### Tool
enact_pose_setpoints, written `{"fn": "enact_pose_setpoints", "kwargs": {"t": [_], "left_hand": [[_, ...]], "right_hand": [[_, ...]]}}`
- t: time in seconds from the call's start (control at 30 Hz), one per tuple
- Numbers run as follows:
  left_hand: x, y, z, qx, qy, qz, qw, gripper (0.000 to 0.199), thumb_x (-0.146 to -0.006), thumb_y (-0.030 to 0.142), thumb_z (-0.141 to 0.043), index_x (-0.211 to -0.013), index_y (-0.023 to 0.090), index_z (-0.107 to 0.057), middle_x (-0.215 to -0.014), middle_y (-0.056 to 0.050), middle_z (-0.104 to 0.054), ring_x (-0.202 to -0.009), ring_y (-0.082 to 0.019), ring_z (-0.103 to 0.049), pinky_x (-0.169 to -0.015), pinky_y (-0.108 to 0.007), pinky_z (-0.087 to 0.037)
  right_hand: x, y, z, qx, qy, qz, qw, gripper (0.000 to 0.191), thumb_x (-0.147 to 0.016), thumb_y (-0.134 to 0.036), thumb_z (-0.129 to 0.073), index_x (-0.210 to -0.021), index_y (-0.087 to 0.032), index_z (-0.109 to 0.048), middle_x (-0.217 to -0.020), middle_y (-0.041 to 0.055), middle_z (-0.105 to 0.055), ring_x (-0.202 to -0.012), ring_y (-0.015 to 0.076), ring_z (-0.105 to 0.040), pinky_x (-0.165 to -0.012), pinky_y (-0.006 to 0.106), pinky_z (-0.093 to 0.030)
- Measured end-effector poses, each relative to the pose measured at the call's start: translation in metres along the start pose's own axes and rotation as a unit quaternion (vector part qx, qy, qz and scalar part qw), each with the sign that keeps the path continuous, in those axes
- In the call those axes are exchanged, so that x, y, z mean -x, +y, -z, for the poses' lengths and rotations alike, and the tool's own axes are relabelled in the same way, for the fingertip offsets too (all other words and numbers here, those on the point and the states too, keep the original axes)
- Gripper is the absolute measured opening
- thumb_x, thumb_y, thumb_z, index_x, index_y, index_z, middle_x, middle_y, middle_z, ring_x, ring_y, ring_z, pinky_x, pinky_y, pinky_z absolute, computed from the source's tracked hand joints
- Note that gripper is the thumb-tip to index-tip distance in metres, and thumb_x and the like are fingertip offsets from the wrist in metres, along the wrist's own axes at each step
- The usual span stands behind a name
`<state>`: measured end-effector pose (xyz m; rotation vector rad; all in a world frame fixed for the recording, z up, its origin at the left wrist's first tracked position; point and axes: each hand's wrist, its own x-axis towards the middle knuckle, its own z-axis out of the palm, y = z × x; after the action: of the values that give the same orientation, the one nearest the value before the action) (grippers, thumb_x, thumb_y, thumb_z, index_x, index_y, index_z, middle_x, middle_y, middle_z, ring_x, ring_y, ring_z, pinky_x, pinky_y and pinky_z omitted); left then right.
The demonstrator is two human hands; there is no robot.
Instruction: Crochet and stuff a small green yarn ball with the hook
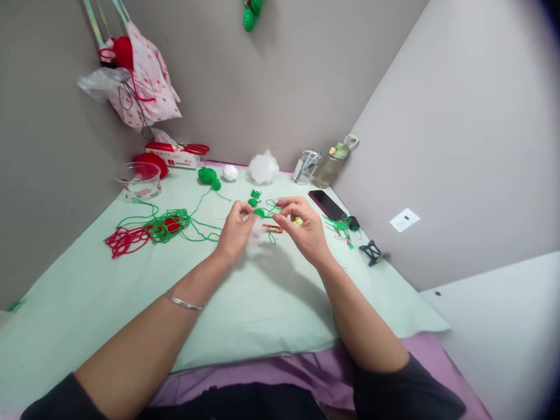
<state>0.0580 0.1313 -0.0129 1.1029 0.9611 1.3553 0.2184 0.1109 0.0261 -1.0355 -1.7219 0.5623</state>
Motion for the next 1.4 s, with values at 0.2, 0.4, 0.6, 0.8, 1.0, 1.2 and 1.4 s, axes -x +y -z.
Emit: {"fn": "enact_pose_setpoints", "kwargs": {"t": [0.2,0.4,0.6,0.8,1.0,1.2,1.4], "left_hand": [[0.004,0.006,-0.002,0.043,-0.027,0.062,0.997,0.028,-0.073,0.032,-0.071,-0.084,0.024,-0.046,-0.07,0.006,-0.051,-0.049,-0.008,-0.045,-0.042,-0.021,-0.033],[0.004,0.004,0.0,0.071,-0.019,0.079,0.994,0.028,-0.069,0.028,-0.07,-0.081,0.024,-0.045,-0.064,0.007,-0.049,-0.05,-0.009,-0.047,-0.045,-0.021,-0.038],[0.008,0.007,-0.004,0.077,-0.031,0.056,0.995,0.022,-0.072,0.026,-0.067,-0.082,0.023,-0.048,-0.072,0.005,-0.052,-0.059,-0.011,-0.052,-0.05,-0.021,-0.043],[0.009,0.013,-0.002,0.066,-0.089,0.05,0.993,0.028,-0.077,0.036,-0.073,-0.089,0.022,-0.052,-0.083,0.002,-0.058,-0.067,-0.012,-0.058,-0.054,-0.022,-0.045],[0.005,0.009,0.001,0.036,-0.111,0.047,0.992,0.036,-0.073,0.039,-0.076,-0.09,0.023,-0.049,-0.082,0.002,-0.06,-0.063,-0.015,-0.063,-0.053,-0.025,-0.047],[0.0,0.006,0.002,-0.024,-0.026,-0.012,0.999,0.024,-0.07,0.015,-0.071,-0.077,0.021,-0.049,-0.072,0.005,-0.05,-0.065,-0.011,-0.048,-0.06,-0.023,-0.04],[0.007,0.005,-0.002,-0.01,-0.017,-0.024,1.0,0.017,-0.072,0.013,-0.064,-0.074,0.021,-0.05,-0.073,0.004,-0.047,-0.068,-0.012,-0.043,-0.059,-0.023,-0.036]], "right_hand": [[0.0,-0.002,0.001,-0.216,-0.06,-0.127,0.966,0.023,-0.085,-0.039,-0.066,-0.085,-0.023,-0.049,-0.101,0.0045,-0.07,-0.051,0.0084,-0.048,-0.051,0.027,-0.038],[0.004,0.008,-0.011,0.07,-0.084,-0.066,0.992,0.012,-0.085,-0.031,-0.065,-0.084,-0.021,-0.059,-0.072,-0.0027,-0.057,-0.065,0.0126,-0.047,-0.065,0.028,-0.037],[0.004,0.011,-0.015,0.045,-0.052,-0.086,0.994,0.018,-0.081,-0.031,-0.06,-0.068,-0.021,-0.054,-0.059,-0.0061,-0.036,-0.059,0.0116,-0.032,-0.058,0.028,-0.026],[0.001,0.013,-0.012,0.004,-0.017,-0.122,0.992,0.021,-0.076,-0.033,-0.063,-0.063,-0.021,-0.053,-0.053,-0.0072,-0.035,-0.053,0.0102,-0.028,-0.052,0.027,-0.022],[0.0,0.011,-0.007,-0.062,-0.068,-0.136,0.986,0.024,-0.081,-0.04,-0.062,-0.07,-0.02,-0.055,-0.058,-0.0046,-0.048,-0.055,0.0108,-0.038,-0.055,0.027,-0.03],[0.007,-0.007,-0.009,0.013,-0.123,-0.072,0.99,0.011,-0.085,-0.027,-0.055,-0.077,-0.02,-0.055,-0.062,-0.0055,-0.041,-0.06,0.0116,-0.035,-0.059,0.027,-0.029],[0.009,0.001,-0.018,0.048,-0.052,-0.065,0.995,0.01,-0.079,-0.026,-0.057,-0.073,-0.021,-0.051,-0.06,-0.0075,-0.032,-0.058,0.0106,-0.029,-0.056,0.027,-0.024]]}}
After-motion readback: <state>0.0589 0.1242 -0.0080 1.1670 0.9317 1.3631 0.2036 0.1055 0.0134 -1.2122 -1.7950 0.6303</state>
